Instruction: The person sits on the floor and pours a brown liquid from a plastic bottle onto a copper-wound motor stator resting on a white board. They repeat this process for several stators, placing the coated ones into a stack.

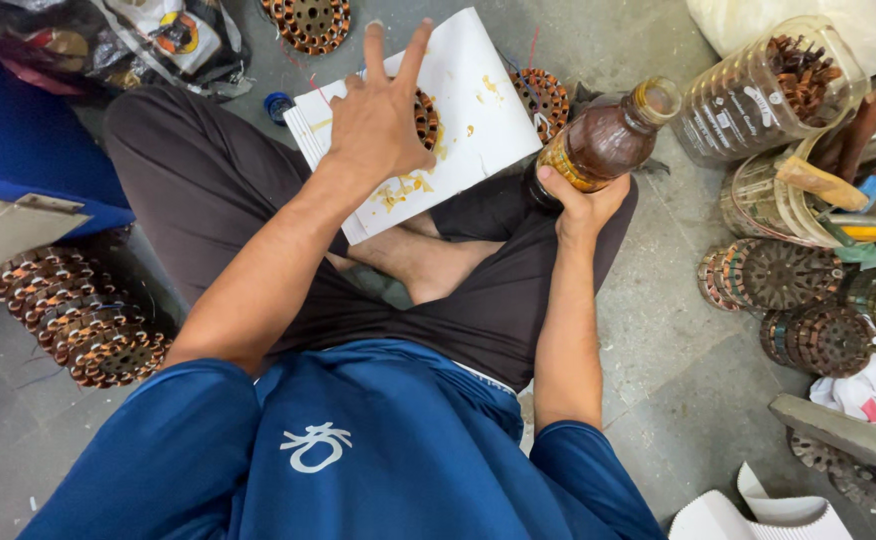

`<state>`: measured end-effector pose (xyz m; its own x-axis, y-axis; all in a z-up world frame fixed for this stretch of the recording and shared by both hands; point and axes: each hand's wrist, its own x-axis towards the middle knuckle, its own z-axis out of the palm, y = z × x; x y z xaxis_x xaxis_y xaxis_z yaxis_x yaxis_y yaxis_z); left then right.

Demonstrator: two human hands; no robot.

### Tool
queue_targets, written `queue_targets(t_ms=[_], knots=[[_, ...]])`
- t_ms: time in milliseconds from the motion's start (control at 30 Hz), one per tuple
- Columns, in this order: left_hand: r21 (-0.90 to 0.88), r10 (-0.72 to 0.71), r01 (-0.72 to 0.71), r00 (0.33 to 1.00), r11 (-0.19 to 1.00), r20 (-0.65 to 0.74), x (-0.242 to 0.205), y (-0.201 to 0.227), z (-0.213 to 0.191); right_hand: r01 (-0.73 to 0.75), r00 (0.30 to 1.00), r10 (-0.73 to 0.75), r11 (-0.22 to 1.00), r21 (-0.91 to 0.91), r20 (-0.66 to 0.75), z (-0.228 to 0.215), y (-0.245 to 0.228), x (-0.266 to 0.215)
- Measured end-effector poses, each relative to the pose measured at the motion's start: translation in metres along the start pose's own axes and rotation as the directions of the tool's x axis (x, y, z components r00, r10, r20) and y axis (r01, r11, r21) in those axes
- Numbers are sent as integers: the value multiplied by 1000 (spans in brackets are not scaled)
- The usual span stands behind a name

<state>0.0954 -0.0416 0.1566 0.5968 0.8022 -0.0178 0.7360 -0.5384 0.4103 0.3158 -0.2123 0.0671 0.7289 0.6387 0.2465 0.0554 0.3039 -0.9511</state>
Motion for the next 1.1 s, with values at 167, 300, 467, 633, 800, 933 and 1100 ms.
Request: queue_targets(t_ms=[167,300,467,633,800,933,1100], knots=[[-139,65,-85,988,987,-140,-6,-2,-16,-8,1000,8,1000,9,-8,-1,0,1],[-83,168,-197,948,977,-269,-6,-3,-28,-10,1000,10,1000,-5,-14,-2,2,1],[-28,240,-259,924,965,-297,-3,-1,-38,4,1000,-4,1000,2,-10,-3,3,1],[-333,121,-231,939,914,-322,-2,-8,-32,23,999,-23,1000,6,-40,-4,5,3],[-369,92,-279,888,887,-450,5,-18,-23,20,997,-16,998,60,-70,-7,9,3],[-356,73,-199,939,913,-337,3,-20,-27,20,997,-15,998,66,-70,-8,12,3],[-249,214,-304,919,920,-332,-11,-12,-30,150,975,-143,988,26,-172,1,7,-3]])
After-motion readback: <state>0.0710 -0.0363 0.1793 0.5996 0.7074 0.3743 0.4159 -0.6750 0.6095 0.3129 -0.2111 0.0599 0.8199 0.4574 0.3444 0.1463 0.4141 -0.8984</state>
